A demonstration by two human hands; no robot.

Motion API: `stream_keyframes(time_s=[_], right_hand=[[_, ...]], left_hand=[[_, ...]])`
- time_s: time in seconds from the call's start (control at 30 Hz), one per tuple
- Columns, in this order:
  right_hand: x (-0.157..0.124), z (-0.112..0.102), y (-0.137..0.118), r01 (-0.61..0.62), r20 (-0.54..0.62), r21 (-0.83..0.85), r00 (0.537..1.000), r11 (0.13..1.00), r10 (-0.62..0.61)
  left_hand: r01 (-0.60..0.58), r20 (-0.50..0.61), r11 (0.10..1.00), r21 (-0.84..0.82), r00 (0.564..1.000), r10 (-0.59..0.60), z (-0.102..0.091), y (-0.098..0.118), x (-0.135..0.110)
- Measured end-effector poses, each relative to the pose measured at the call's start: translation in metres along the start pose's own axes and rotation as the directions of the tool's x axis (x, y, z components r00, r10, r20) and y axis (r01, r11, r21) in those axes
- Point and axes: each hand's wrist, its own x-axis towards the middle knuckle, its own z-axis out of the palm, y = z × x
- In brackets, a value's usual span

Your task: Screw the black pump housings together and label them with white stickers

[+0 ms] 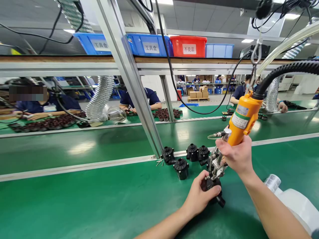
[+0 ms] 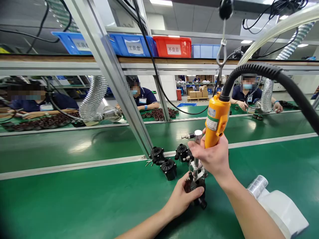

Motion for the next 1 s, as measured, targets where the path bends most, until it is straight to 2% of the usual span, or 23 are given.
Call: stream_keyframes(time_s=[0.13,0.23,0.4,0.47,0.53,0.57,0.6,0.67,0.7,0.77,0.9,1.0], right_hand=[[-0.004,0.003,0.007,-0.021,0.047,-0.001,0.999,1.000,0.021],[-0.003,0.005,0.010,-0.038,0.039,-0.002,0.998,0.999,0.038],[0.000,-0.007,0.002,0.019,-0.098,-0.002,0.995,1.000,-0.019],[0.002,-0.021,-0.004,0.081,-0.180,-0.010,0.980,0.997,-0.081],[0.003,-0.037,-0.009,0.131,-0.244,-0.022,0.961,0.991,-0.133],[0.004,-0.045,-0.011,0.145,-0.262,-0.024,0.954,0.989,-0.146],[0.004,-0.051,-0.012,0.151,-0.274,-0.022,0.950,0.988,-0.151],[0.005,-0.058,-0.012,0.151,-0.269,-0.010,0.952,0.988,-0.148],[0.006,-0.059,-0.012,0.147,-0.260,-0.002,0.955,0.989,-0.143],[0.006,-0.053,-0.012,0.129,-0.234,0.030,0.965,0.991,-0.118],[0.003,-0.036,-0.011,0.074,-0.148,0.166,0.988,0.983,-0.050],[0.000,-0.029,-0.011,0.035,-0.125,0.192,0.992,0.981,-0.011]], left_hand=[[-0.029,-0.001,0.999,0.014,1.000,0.029,0.000,0.000,0.001],[-0.035,0.006,0.999,0.036,0.999,0.034,0.001,-0.006,0.000],[-0.105,-0.072,0.984,0.145,0.991,0.117,-0.008,-0.015,-0.005],[-0.160,0.007,0.981,0.106,0.987,0.160,-0.016,-0.013,-0.005],[-0.148,0.180,0.989,0.019,0.973,0.142,-0.024,-0.010,-0.004],[-0.129,0.231,0.992,-0.002,0.965,0.126,-0.026,-0.009,-0.003],[-0.117,0.228,0.993,0.001,0.967,0.114,-0.026,-0.009,-0.002],[-0.122,0.096,0.991,0.058,0.989,0.116,-0.023,-0.011,-0.001],[-0.126,0.020,0.988,0.090,0.992,0.125,-0.020,-0.013,-0.001],[-0.103,-0.048,0.986,0.132,0.993,0.110,-0.013,-0.018,-0.003],[-0.077,-0.040,0.989,0.130,0.996,0.083,-0.006,-0.024,-0.005],[-0.074,-0.029,0.993,0.088,0.997,0.077,-0.005,-0.023,-0.005]])
